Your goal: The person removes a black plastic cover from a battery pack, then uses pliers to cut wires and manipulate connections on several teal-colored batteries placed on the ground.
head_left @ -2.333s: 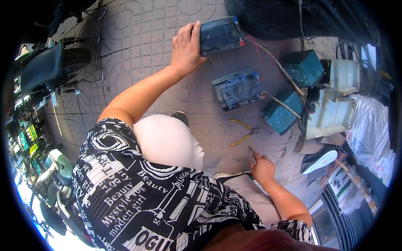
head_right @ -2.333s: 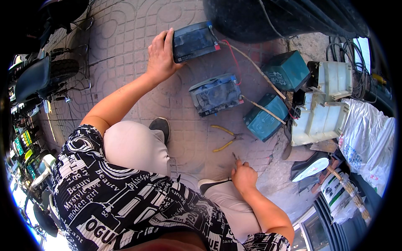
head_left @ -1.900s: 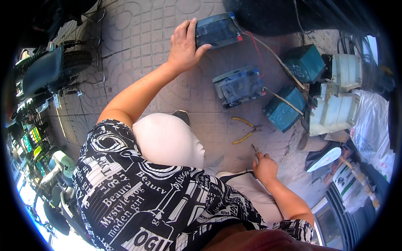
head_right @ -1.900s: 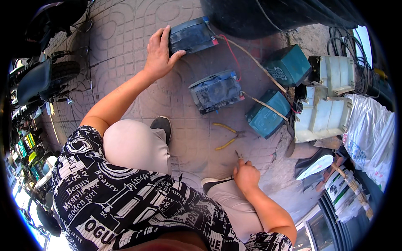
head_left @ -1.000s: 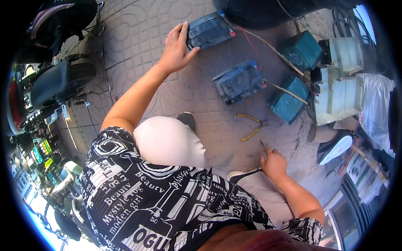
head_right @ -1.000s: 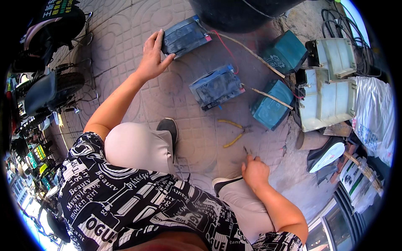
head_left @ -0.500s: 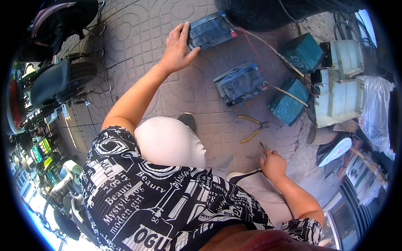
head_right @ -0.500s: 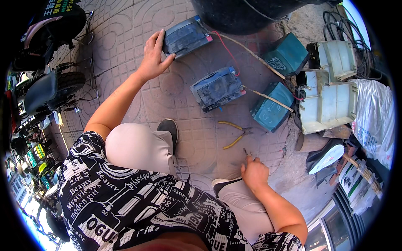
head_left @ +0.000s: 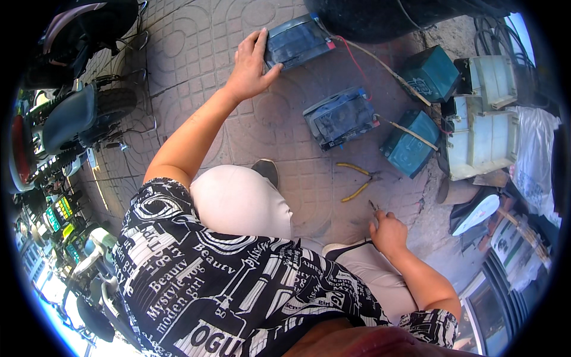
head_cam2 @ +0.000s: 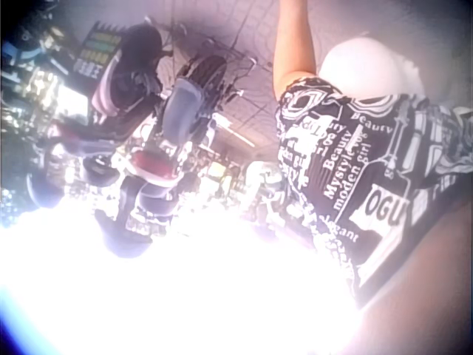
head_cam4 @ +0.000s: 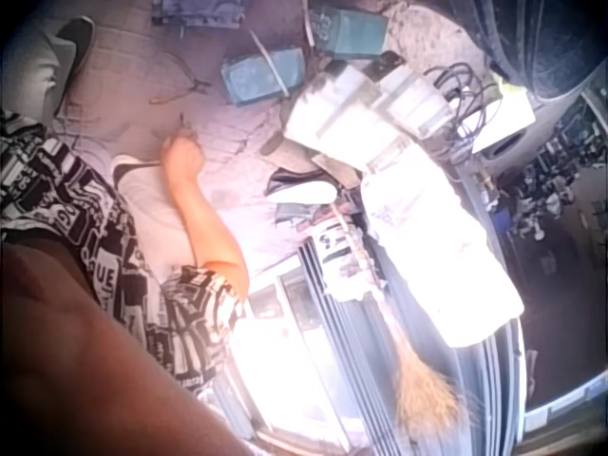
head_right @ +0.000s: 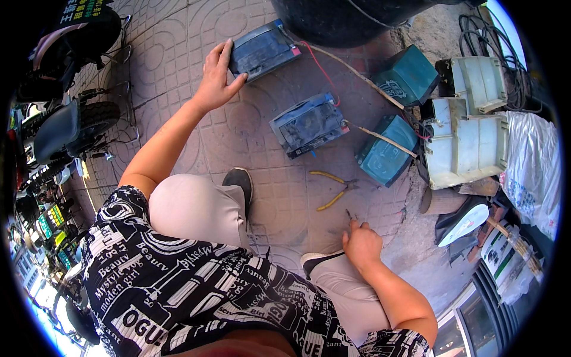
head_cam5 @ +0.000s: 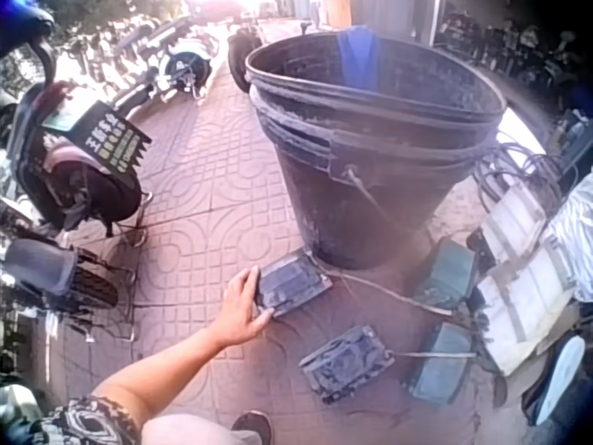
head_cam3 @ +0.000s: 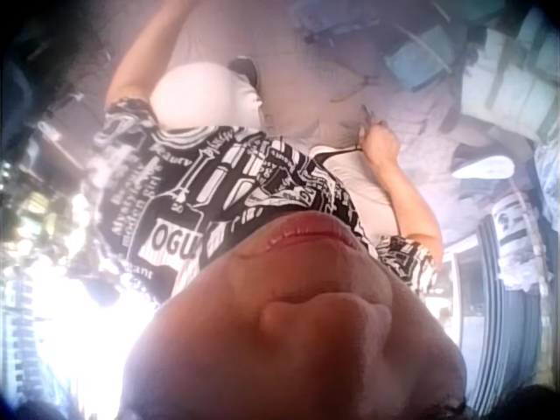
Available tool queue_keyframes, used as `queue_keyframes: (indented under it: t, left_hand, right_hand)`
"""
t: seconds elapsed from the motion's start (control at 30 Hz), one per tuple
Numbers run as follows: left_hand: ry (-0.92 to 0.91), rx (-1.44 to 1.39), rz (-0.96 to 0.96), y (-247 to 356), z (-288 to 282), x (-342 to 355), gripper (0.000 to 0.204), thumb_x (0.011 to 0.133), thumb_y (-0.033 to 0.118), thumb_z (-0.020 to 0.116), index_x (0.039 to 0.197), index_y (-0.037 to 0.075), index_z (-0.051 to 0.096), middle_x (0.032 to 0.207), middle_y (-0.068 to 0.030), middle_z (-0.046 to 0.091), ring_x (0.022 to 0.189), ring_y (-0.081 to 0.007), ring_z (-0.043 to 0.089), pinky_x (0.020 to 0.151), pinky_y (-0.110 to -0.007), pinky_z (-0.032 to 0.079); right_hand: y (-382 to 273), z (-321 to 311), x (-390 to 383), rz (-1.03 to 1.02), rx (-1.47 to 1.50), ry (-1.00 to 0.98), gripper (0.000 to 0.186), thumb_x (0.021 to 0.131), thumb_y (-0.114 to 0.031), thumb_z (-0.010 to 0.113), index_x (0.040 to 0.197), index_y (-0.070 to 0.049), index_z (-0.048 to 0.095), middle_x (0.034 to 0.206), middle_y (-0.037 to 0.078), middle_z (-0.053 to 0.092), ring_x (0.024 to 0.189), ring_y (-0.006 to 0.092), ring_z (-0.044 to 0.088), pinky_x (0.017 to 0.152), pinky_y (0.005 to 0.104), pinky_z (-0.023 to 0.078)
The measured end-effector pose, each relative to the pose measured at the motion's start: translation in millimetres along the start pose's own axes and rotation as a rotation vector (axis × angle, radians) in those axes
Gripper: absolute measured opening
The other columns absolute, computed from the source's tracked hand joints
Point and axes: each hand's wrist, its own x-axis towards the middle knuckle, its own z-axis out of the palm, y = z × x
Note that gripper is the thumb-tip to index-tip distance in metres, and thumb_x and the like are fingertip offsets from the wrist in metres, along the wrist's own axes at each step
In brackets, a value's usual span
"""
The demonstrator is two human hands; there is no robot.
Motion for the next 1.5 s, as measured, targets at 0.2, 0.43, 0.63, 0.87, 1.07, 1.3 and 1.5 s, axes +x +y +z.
queue_keyframes:
  t: [0.2,0.43,0.63,0.87,1.07,1.3,1.5]
  left_hand:
    - [-0.001,-0.017,-0.006,3,-2,2,0.085,0.083,0.030,0.070,0.149,-0.002,0.028,0.144,-0.0231,0.035,0.131,-0.0399,0.035,0.110,-0.046,0.030]
    - [0.015,-0.018,-0.030,6,-2,-1,0.084,0.082,0.031,0.070,0.148,-0.002,0.029,0.144,-0.0222,0.035,0.131,-0.0394,0.036,0.110,-0.046,0.029]
    - [0.035,-0.011,-0.042,11,-1,-3,0.085,0.081,0.031,0.070,0.148,-0.001,0.030,0.142,-0.0211,0.036,0.129,-0.0385,0.037,0.109,-0.046,0.030]
    - [0.088,-0.047,-0.072,16,3,-5,0.083,0.080,0.031,0.071,0.146,0.000,0.033,0.141,-0.0209,0.037,0.129,-0.0386,0.037,0.109,-0.047,0.030]
    - [0.143,-0.051,-0.118,25,8,-5,0.085,0.078,0.031,0.077,0.145,0.000,0.035,0.139,-0.0213,0.039,0.128,-0.0391,0.038,0.108,-0.048,0.031]
    - [0.136,0.018,-0.134,34,7,-6,0.090,0.076,0.037,0.080,0.144,0.001,0.035,0.138,-0.0210,0.039,0.127,-0.0384,0.039,0.106,-0.049,0.032]
    - [0.136,0.023,-0.175,32,9,-4,0.101,0.069,0.042,0.085,0.146,0.001,0.033,0.140,-0.0195,0.038,0.126,-0.0386,0.038,0.106,-0.049,0.032]
  right_hand:
    - [1,-1,1,0.004,0.001,0.000,0.035,0.086,-0.030,0.066,0.112,-0.006,0.063,0.093,0.020,0.065,0.076,0.0373,0.067,0.067,0.0474,0.054]
    - [-1,-2,2,0.001,-0.024,0.009,0.035,0.086,-0.029,0.065,0.112,-0.007,0.063,0.091,0.019,0.065,0.075,0.0372,0.067,0.066,0.0474,0.054]
    - [0,3,1,-0.022,-0.027,0.029,0.035,0.086,-0.031,0.064,0.112,-0.007,0.063,0.091,0.019,0.065,0.074,0.0374,0.067,0.066,0.0475,0.054]
    - [-1,-1,3,-0.020,-0.021,0.022,0.035,0.085,-0.031,0.065,0.109,-0.007,0.064,0.091,0.019,0.065,0.074,0.0375,0.067,0.065,0.0476,0.053]
    - [-1,-3,3,-0.014,-0.026,0.006,0.034,0.085,-0.032,0.065,0.109,-0.007,0.064,0.091,0.018,0.065,0.074,0.0371,0.067,0.065,0.0474,0.053]
    - [-4,-4,2,-0.020,-0.006,0.008,0.035,0.086,-0.033,0.063,0.111,-0.009,0.065,0.091,0.018,0.065,0.076,0.0364,0.068,0.066,0.0469,0.054]
    - [-4,-4,1,-0.018,-0.003,0.005,0.036,0.086,-0.034,0.063,0.112,-0.009,0.064,0.092,0.018,0.065,0.075,0.0371,0.068,0.066,0.0472,0.054]
